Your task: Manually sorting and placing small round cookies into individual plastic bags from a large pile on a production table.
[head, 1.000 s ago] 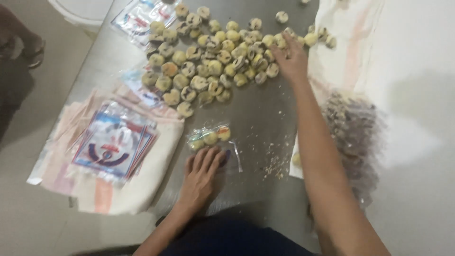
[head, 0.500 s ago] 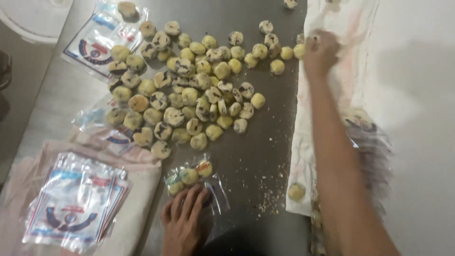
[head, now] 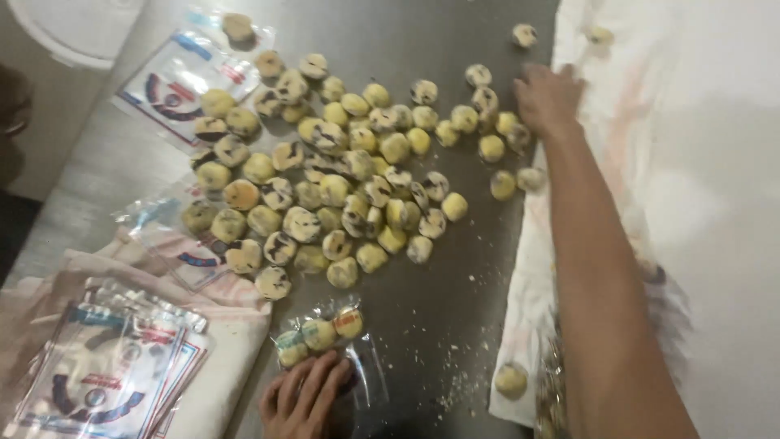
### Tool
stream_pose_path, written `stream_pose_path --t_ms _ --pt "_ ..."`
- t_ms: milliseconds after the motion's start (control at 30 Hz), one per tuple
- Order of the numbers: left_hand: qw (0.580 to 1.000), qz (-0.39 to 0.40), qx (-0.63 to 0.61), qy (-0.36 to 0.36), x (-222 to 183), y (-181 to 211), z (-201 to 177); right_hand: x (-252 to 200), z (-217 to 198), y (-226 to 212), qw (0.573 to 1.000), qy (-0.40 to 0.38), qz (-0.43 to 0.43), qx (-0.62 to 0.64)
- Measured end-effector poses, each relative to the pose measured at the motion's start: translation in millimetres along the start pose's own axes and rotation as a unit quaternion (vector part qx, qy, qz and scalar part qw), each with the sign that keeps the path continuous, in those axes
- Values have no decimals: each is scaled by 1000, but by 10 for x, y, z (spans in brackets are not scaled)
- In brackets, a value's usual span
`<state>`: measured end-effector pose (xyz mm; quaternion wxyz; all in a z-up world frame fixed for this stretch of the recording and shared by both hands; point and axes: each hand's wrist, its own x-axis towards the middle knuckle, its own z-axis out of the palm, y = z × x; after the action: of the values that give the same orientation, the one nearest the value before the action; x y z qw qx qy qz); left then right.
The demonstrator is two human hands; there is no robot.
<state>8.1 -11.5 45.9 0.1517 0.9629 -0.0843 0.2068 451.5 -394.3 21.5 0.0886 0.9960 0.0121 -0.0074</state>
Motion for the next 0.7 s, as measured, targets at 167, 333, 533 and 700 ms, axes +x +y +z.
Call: stream_pose_path --t_ms 167,333,533,700 --pt "999 -20 -27 -29 -28 -42 -11 -148 -320 279 987 -112 112 -7" --pt "998 5 -20 -53 -77 -102 60 -432 -501 -4 979 -128 59 146" --pt "990 42 -31 -131 -233 -215 82 -702 -146 -417 996 -79 34 23" --pt "981 34 -100 -161 -134 -174 -115 -1370 -97 -1109 987 47 5 150"
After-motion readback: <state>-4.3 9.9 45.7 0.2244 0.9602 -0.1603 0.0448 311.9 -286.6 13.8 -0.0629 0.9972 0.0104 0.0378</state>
